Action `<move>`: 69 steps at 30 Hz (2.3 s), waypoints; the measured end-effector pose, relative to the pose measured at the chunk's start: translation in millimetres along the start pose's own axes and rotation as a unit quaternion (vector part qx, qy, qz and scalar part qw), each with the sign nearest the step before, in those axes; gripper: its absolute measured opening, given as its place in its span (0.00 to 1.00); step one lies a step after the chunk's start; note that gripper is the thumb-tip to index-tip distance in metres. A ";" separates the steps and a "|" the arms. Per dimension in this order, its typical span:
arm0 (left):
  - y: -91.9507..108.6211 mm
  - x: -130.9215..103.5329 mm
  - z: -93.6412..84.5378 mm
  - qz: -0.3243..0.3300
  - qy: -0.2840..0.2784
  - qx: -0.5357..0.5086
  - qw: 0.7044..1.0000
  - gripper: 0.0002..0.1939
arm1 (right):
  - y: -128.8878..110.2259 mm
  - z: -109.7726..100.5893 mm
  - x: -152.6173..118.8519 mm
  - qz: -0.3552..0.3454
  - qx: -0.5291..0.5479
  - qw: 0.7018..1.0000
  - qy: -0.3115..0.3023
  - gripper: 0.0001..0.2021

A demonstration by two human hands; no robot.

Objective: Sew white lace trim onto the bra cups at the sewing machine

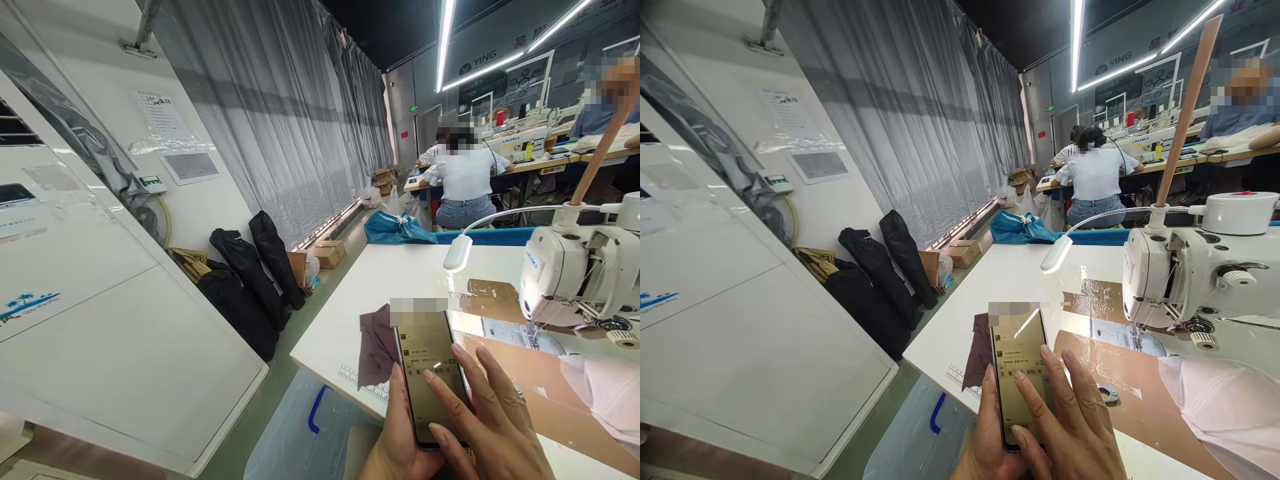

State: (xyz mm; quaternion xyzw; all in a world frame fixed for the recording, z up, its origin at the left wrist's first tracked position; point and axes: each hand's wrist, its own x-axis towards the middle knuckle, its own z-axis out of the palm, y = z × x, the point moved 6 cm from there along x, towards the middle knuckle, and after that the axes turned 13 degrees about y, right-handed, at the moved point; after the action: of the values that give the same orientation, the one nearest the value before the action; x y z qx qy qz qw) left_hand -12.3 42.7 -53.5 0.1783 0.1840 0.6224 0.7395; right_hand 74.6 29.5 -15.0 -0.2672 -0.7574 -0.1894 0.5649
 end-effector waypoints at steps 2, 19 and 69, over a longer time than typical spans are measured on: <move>0.0 -0.3 1.1 -0.006 -0.004 0.002 1.000 0.36 | 0.2 -0.7 -1.1 -0.006 0.004 1.000 0.007 0.19; -2.1 -0.4 -7.0 0.000 0.012 -0.019 1.000 0.35 | -1.8 -12.4 -1.0 -0.028 0.035 0.998 0.033 0.10; 3.2 -1.9 2.6 0.008 0.004 -0.006 1.000 0.33 | -4.7 -3.1 0.4 -0.042 0.028 0.999 -0.005 0.15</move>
State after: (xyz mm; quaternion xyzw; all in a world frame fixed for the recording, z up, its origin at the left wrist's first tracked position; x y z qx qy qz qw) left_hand -14.1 41.3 -49.5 0.1733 0.1819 0.6303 0.7346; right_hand 73.9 24.0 -13.6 -0.2203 -0.7760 -0.1904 0.5596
